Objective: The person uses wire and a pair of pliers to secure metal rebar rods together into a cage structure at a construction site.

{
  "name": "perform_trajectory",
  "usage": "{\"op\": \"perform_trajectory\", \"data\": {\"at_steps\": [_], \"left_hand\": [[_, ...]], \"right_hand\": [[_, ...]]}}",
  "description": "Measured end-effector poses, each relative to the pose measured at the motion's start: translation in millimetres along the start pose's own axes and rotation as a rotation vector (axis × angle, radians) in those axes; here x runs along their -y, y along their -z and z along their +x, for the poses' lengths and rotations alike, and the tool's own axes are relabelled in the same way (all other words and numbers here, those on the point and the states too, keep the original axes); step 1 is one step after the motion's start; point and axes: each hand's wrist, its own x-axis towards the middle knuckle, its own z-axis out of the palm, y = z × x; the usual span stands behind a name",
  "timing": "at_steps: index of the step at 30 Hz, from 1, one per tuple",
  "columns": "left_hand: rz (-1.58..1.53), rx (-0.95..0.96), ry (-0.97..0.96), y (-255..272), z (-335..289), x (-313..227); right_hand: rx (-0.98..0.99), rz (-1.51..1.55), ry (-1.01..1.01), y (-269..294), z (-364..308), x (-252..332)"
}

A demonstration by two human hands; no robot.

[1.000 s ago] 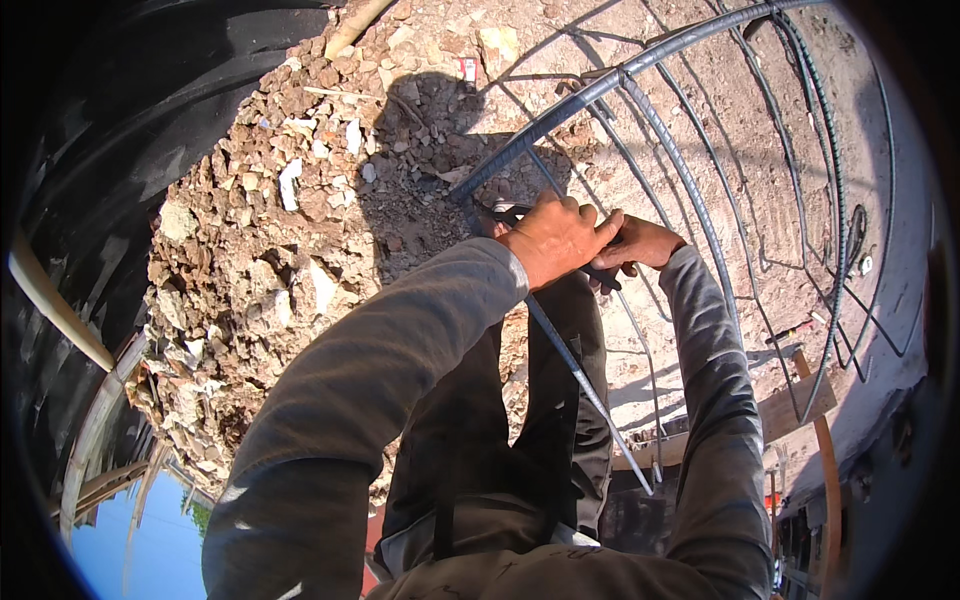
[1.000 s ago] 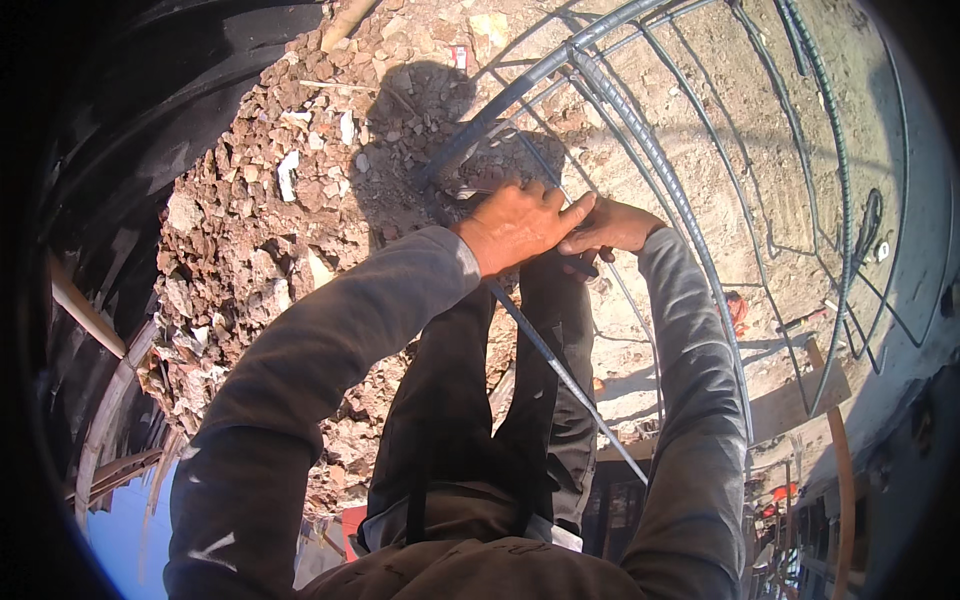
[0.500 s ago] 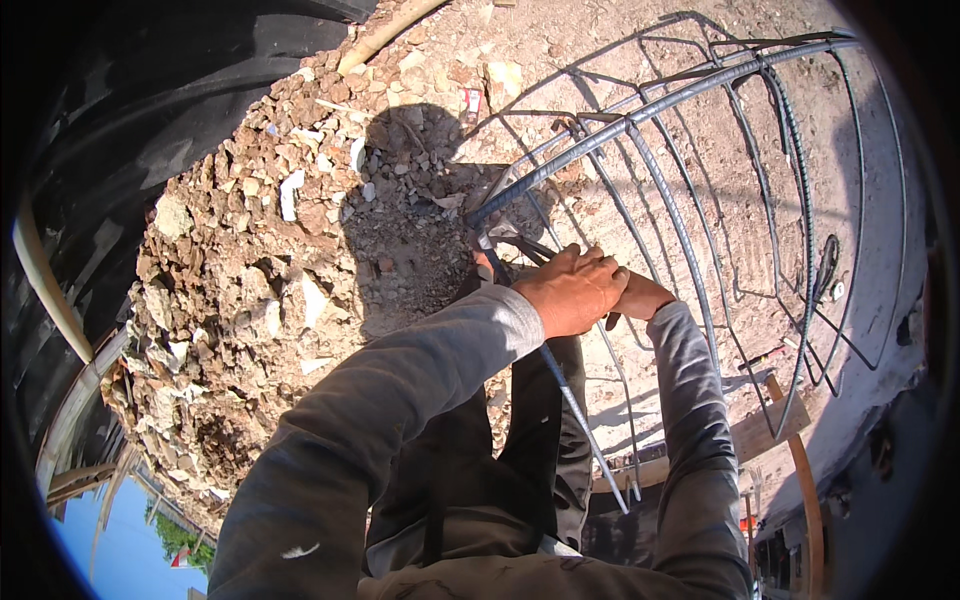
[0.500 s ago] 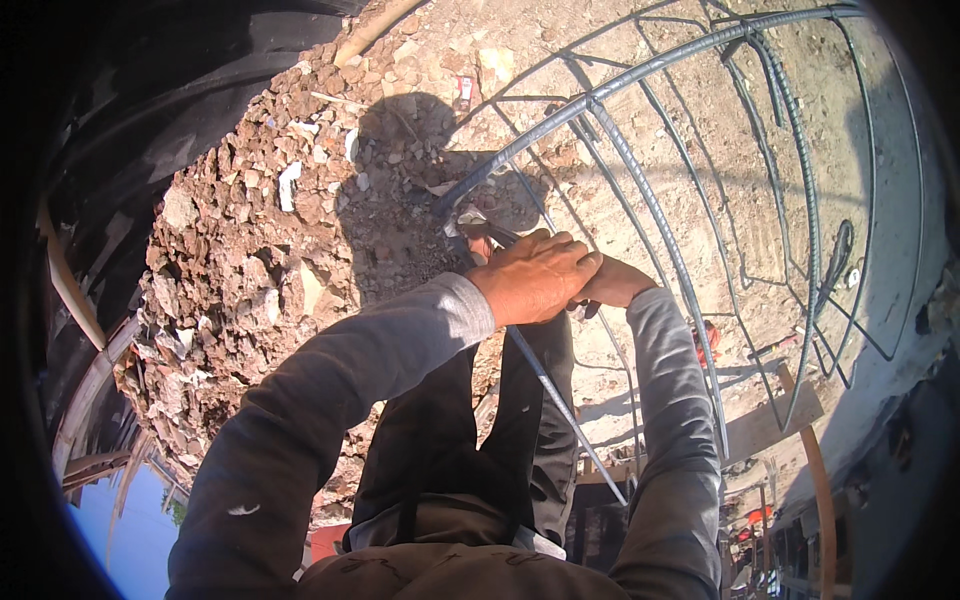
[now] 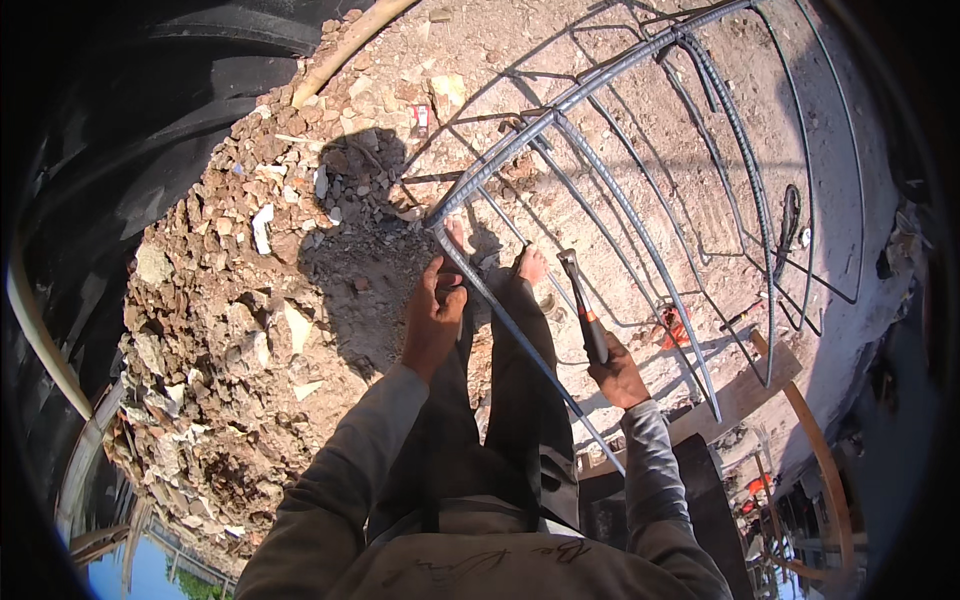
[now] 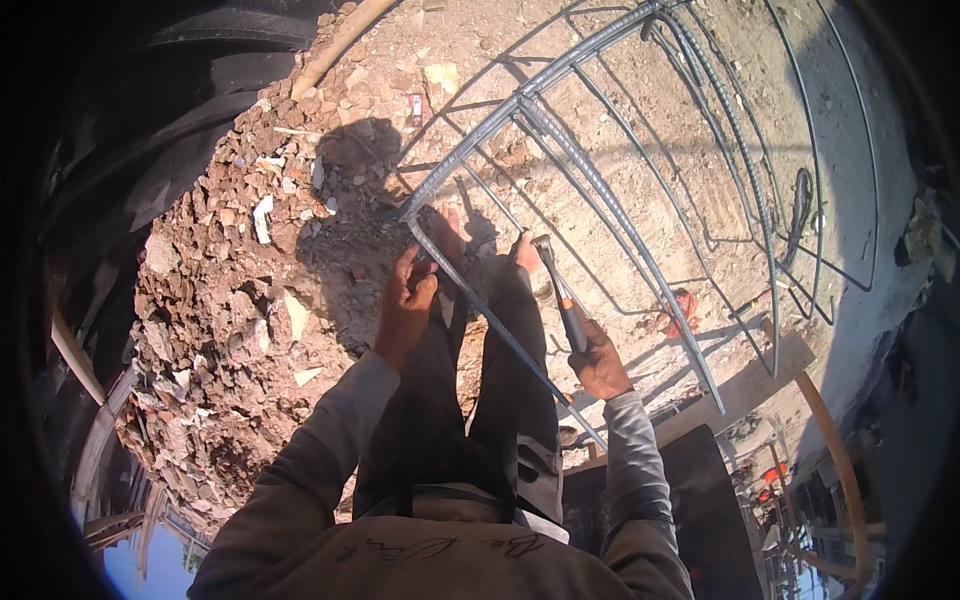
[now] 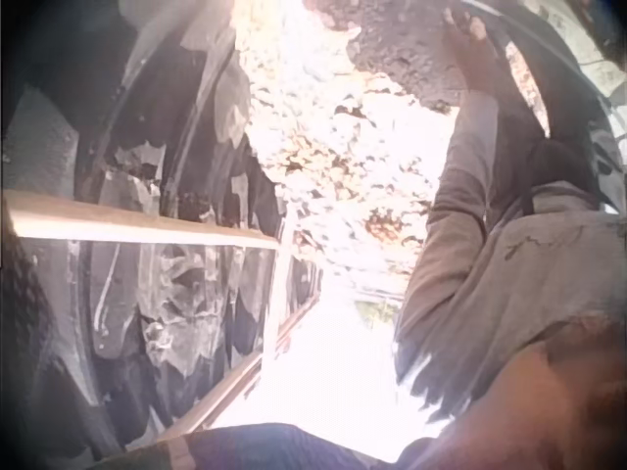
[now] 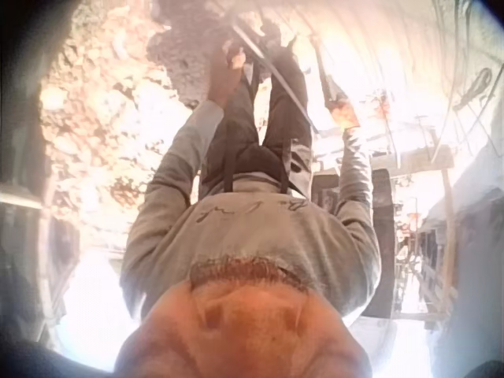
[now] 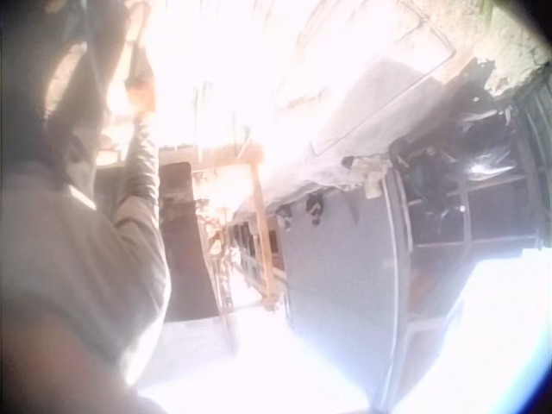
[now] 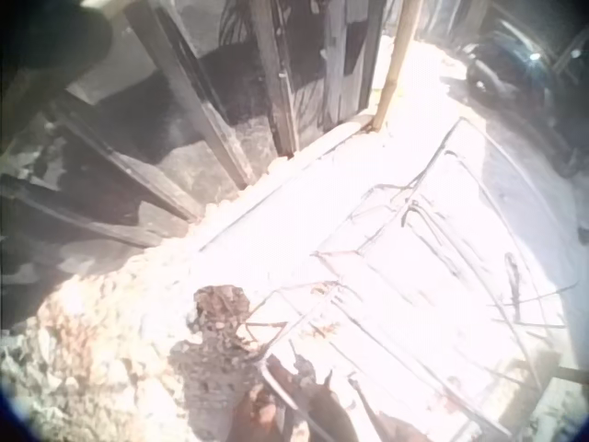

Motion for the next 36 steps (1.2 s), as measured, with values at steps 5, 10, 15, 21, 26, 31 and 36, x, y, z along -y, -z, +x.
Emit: {"op": "perform_trajectory", "data": {"at_steps": [5, 10, 15, 21, 26, 31, 36], "left_hand": [[-0.201, 0.11, 0.112, -10.2, 13.3, -7.5], [-0.293, 0.13, 0.239, 19.4, 33.2, 17.5], [0.129, 0.102, 0.214, 56.5, 63.6, 25.0], [0.634, 0.294, 0.031, 88.8, 56.5, -22.6], [0.51, 0.286, 0.169, 140.9, 18.2, 3.0], [0.598, 0.288, 0.302, 164.6, -41.2, 4.1], [0.598, 0.353, 0.267, 137.5, -91.4, -32.9]], "right_hand": [[-0.321, -0.53, 0.165, -47.9, -64.7, 3.2], [-0.685, -0.44, 0.198, -71.0, -107.4, -45.3], [-0.908, -0.288, 0.184, -86.9, -137.2, -113.5], [-0.982, -0.136, 0.211, -116.1, -156.4, -161.5], [-1.005, -0.026, 0.278, -126.3, -161.4, -177.0], [-1.0, -0.114, 0.238, -116.4, -197.1, -188.5], [-1.068, -0.312, 0.184, -97.9, -238.2, -209.3]]}}
